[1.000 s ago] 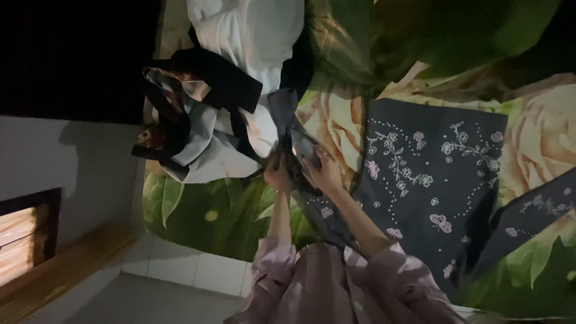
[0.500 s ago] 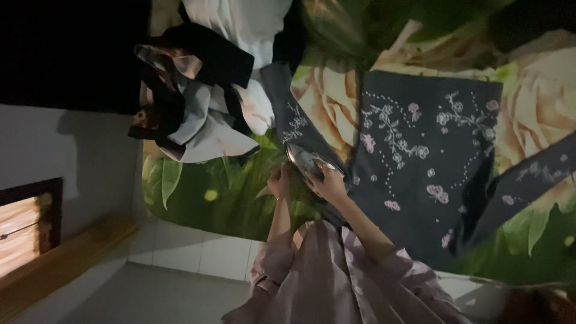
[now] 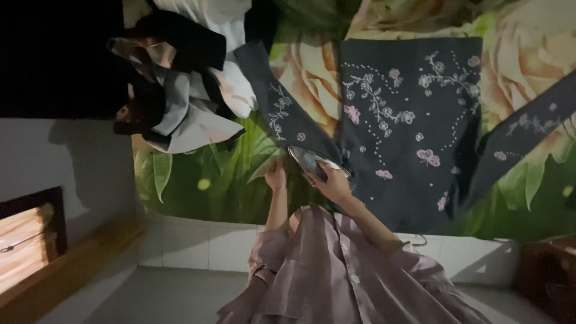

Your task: Ironing a black floral long-sleeved garment on a bed and then folding it.

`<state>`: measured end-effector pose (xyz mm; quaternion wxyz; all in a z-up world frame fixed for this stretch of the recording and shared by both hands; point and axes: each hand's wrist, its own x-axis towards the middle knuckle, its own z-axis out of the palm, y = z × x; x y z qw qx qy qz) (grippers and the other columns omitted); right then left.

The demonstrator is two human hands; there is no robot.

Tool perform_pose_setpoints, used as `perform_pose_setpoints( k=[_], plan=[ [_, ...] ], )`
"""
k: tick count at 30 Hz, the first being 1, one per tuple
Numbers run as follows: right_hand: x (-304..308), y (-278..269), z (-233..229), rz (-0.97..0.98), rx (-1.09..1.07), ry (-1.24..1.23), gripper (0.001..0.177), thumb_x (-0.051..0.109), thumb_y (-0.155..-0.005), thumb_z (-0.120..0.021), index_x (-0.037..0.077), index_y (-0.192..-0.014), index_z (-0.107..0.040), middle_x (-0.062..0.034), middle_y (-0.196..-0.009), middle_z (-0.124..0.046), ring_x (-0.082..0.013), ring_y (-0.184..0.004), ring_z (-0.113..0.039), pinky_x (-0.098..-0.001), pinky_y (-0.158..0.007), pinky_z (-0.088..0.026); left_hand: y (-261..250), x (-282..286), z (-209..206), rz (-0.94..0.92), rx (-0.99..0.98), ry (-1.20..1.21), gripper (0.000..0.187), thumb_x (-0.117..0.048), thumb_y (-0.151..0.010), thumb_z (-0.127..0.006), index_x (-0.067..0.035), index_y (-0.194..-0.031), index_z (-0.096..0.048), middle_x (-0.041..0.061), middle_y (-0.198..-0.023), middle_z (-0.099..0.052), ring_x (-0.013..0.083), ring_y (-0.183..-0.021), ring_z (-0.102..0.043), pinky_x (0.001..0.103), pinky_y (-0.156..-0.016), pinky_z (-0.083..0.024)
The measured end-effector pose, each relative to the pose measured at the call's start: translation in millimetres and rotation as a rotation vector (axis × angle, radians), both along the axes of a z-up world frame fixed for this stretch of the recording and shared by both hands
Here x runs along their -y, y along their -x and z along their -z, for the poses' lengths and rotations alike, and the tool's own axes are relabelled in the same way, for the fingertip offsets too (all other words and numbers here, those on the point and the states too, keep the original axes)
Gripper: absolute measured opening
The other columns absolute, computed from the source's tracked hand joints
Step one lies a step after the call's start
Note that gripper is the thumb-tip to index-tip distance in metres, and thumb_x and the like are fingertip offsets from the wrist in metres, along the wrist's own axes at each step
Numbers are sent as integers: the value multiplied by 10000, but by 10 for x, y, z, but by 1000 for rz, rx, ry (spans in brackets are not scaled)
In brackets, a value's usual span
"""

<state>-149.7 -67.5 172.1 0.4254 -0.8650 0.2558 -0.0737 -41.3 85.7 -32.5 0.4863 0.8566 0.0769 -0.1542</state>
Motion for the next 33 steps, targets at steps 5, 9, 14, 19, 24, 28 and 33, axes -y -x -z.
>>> perform_pose_setpoints(
  k=[5, 9, 14, 19, 24, 28, 33],
  plan=[
    [65, 481, 143, 222, -223, -181, 352, 300, -975, -738, -32, -1069, -669, -179, -778, -683, -291, -690, -670, -378, -628, -527, 115, 112, -105, 158, 13, 0, 318, -351, -881, -802, -95, -701, -744, 21, -676, -675, 140, -612, -600, 442, -624, -513],
    [245, 733, 62, 458, -207, -135, 405, 263, -938, -782, -75, -1126, -661, -217, -870, -703, -230, -726, -689, -355, -646, -511, 241, 258, -405, 482, -341, -235, 567, -490, -829, -824, 8, -650, -622, 128, -618, -616, 277, -565, -564, 500, -648, -515],
    [702, 1058, 315, 582, -118, -95, 535, 308, -954, -740, -41, -1345, -629, -211, -1013, -730, -230, -869, -697, -366, -744, -530, 605, 331, -121, 584, -392, -122, 608, -545, -762, -863, -19, -626, -590, 62, -570, -560, 187, -515, -504, 441, -550, -480],
    [947, 1307, 664, 623, -90, 1, 667, 365, -994, -777, -91, -1430, -562, -276, -1182, -663, -281, -970, -665, -383, -747, -538, 979, 415, 40, 604, -710, -353, 770, -628, -816, -869, -41, -618, -411, 43, -632, -396, 203, -562, -334, 436, -544, -373],
    [898, 1495, 621, 434, -95, -31, 623, 417, -952, -736, -32, -1372, -635, -219, -1103, -751, -264, -949, -753, -352, -776, -567, 1327, 441, -87, 352, -582, 120, 548, -350, -729, -924, 119, -928, -726, 129, -983, -791, 189, -838, -695, 386, -790, -566],
    [802, 1501, 526, 547, -177, -243, 670, 402, -922, -736, -43, -1402, -594, -228, -1050, -771, -312, -885, -749, -373, -750, -559, 1476, 417, 106, 355, -314, 354, 728, -343, -672, -915, 68, -1216, -663, 168, -1231, -718, 213, -1054, -675, 354, -936, -517],
    [763, 1667, 302, 348, -419, -180, 691, 405, -916, -732, -35, -1420, -562, -249, -1225, -691, -386, -737, -756, -434, -695, -576, 1603, 345, -3, 154, -640, 197, 716, -400, -736, -908, 71, -1240, -718, 172, -1242, -763, 270, -1094, -705, 386, -969, -532]
  ],
)
